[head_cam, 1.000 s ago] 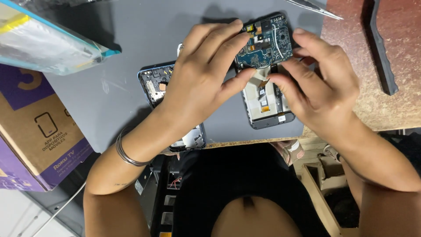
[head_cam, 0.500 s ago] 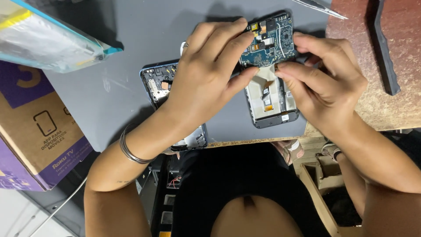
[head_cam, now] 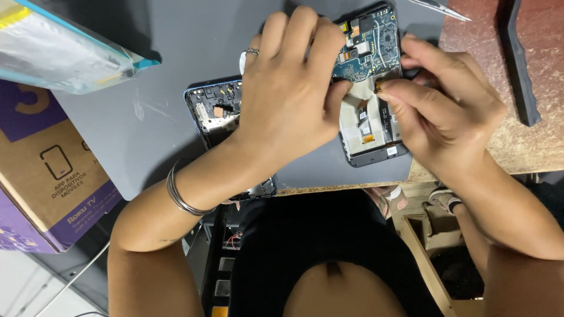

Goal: Installing a motherboard and connecting internal ribbon cables during a smartphone repair.

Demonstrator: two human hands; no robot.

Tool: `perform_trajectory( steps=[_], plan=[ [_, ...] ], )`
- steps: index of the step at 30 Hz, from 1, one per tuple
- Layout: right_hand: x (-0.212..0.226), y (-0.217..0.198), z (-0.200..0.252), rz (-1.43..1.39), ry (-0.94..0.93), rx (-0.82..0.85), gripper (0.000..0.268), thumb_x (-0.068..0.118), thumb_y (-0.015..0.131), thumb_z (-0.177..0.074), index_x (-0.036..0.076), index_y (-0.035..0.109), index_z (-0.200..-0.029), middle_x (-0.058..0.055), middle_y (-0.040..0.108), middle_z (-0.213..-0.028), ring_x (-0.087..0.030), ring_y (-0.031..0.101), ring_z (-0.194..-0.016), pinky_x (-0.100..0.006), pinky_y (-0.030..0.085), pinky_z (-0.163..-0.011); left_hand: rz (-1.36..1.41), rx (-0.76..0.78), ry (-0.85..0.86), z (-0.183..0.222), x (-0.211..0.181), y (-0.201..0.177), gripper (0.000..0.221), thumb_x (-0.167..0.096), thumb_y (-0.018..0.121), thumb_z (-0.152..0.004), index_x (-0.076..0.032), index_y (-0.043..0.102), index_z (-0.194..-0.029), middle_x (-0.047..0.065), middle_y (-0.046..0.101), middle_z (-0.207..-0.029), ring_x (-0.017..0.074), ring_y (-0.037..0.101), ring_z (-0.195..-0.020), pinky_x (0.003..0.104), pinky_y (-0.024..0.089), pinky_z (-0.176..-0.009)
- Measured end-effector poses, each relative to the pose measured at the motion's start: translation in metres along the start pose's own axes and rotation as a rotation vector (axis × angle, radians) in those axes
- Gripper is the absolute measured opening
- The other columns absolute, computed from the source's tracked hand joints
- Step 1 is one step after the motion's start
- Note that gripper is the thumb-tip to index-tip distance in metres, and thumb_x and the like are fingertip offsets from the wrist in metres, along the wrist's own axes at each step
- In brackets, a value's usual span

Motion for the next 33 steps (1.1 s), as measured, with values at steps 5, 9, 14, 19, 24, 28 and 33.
perform_trajectory(
  steps=[5, 9, 14, 19, 24, 28, 33],
  plan=[
    [-0.004, -0.001, 0.003, 0.005, -0.009, -0.021, 0.009, -0.002, 0.065, -0.097, -0.01, 0.07, -0.098, -0.033, 0.06, -0.116, -0.038, 0.063, -0.089, -0.041, 0.051, -0.074, -0.128, 0.063, 0.06, 0.002, -0.007, 0.003, 0.05, -0.022, 0.062, -0.077, -0.022, 0.046, -0.125, 0.01, 0.043, -0.102, 0.0272, 0.043, -0.091, 0.041, 0.043, -0.071],
    [-0.006, 0.0, 0.001, -0.002, 0.001, 0.006, 0.003, -0.008, 0.068, -0.096, -0.01, 0.07, -0.098, -0.032, 0.06, -0.115, -0.038, 0.061, -0.086, -0.04, 0.048, -0.074, -0.17, 0.062, 0.141, 0.005, -0.007, 0.006, 0.052, -0.019, 0.066, -0.079, -0.025, 0.049, -0.128, 0.011, 0.042, -0.101, 0.0285, 0.044, -0.089, 0.042, 0.039, -0.067],
    [-0.006, 0.002, -0.002, -0.031, 0.024, 0.019, 0.008, -0.006, 0.07, -0.095, -0.011, 0.069, -0.101, -0.032, 0.059, -0.117, -0.036, 0.059, -0.088, -0.041, 0.047, -0.076, -0.186, 0.048, 0.133, 0.007, -0.004, 0.007, 0.051, -0.021, 0.066, -0.081, -0.027, 0.049, -0.129, 0.009, 0.042, -0.099, 0.0259, 0.042, -0.088, 0.041, 0.038, -0.067],
    [-0.005, 0.003, -0.014, -0.072, 0.146, 0.038, 0.012, -0.007, 0.064, -0.1, -0.019, 0.064, -0.104, -0.035, 0.059, -0.112, -0.04, 0.058, -0.096, -0.044, 0.046, -0.087, -0.201, 0.104, 0.125, 0.007, -0.002, 0.01, 0.063, -0.02, 0.07, -0.074, -0.028, 0.046, -0.131, 0.009, 0.041, -0.099, 0.0254, 0.041, -0.09, 0.04, 0.036, -0.064],
    [-0.006, 0.007, -0.014, -0.085, 0.116, 0.083, 0.005, -0.014, 0.065, -0.099, -0.019, 0.066, -0.101, -0.035, 0.053, -0.114, -0.038, 0.055, -0.089, -0.042, 0.049, -0.083, -0.17, 0.036, 0.112, 0.006, -0.002, 0.005, 0.05, -0.016, 0.065, -0.078, -0.027, 0.054, -0.125, 0.007, 0.04, -0.095, 0.0255, 0.04, -0.087, 0.04, 0.034, -0.063],
    [-0.002, 0.009, -0.015, -0.049, 0.096, 0.134, 0.006, -0.014, 0.063, -0.1, -0.019, 0.066, -0.101, -0.035, 0.05, -0.116, -0.04, 0.054, -0.09, -0.044, 0.048, -0.082, -0.158, 0.056, 0.098, 0.007, 0.0, 0.007, 0.059, -0.007, 0.065, -0.071, -0.027, 0.053, -0.126, 0.008, 0.04, -0.097, 0.0251, 0.04, -0.089, 0.04, 0.034, -0.063],
    [-0.002, 0.01, -0.015, -0.081, 0.087, 0.112, 0.008, -0.017, 0.063, -0.1, -0.023, 0.064, -0.104, -0.038, 0.049, -0.116, -0.041, 0.054, -0.089, -0.045, 0.049, -0.084, -0.219, 0.034, 0.107, 0.008, 0.0, 0.008, 0.062, -0.009, 0.069, -0.073, -0.03, 0.05, -0.127, 0.007, 0.043, -0.101, 0.0235, 0.042, -0.091, 0.037, 0.035, -0.065]
  ],
)
Point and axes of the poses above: each hand's wrist, its own z-axis away from the middle knuckle, its own y-axis out of the palm, x = y × z, the point moved 8 cm from there along -z, towards the middle knuckle
